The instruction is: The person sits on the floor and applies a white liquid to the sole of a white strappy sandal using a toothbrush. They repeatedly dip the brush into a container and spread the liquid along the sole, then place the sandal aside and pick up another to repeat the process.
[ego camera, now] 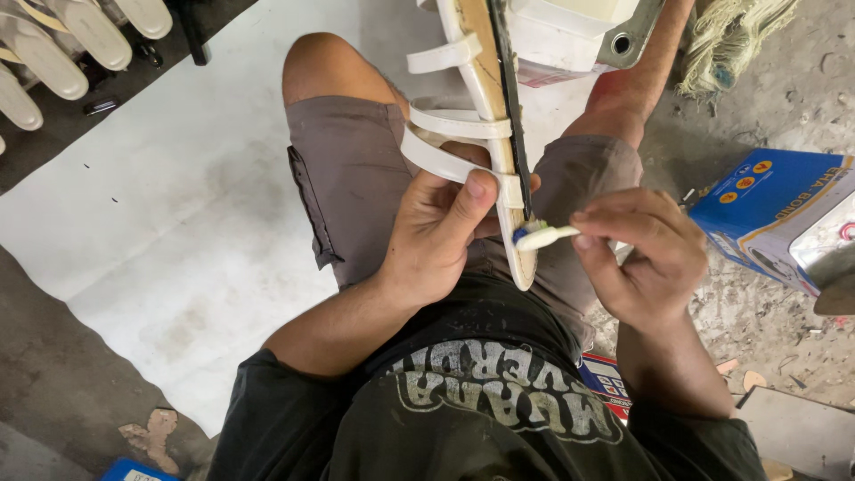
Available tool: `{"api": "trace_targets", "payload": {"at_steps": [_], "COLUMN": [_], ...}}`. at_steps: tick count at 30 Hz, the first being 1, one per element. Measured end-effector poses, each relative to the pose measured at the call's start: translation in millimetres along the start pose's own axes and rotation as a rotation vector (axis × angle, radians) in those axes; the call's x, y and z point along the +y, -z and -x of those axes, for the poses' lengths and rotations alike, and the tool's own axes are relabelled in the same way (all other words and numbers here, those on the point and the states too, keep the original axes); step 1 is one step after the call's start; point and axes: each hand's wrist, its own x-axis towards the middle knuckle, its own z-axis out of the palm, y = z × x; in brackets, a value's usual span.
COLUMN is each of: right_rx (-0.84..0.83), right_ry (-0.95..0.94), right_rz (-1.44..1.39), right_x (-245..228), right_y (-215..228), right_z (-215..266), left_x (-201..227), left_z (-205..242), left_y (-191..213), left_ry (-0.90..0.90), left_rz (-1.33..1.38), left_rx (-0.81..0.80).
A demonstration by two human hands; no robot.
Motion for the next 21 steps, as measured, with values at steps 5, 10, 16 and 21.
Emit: {"api": "trace_targets", "payload": {"at_steps": [5,10,16,21], "right_rx": [0.038,0.042,-0.029,0.103], "right_ry": [-0.081,-0.042,-0.075,0.139], "right_rz": [0.049,0.044,-0.335,-0.034], "right_x": [-0.9,6.8,8.4,7.7], "right_y": [1.3,-1.5,1.7,-28.0], "right_z": [9.3,8.5,9.2,7.5], "left_x": [-6.5,-7.0,-2.7,-3.8], "left_z": [2.8,2.5,-8.4,-23.4], "left_y": [-1.7,-0.3,4.4,4.1], "left_ry": [-0.018,-0.007,0.072,0.168], "left_rz": [-0.045,-0.030,0.189,0.307], "left_rx": [-0.021,-0.003,0.053,0.050]}}
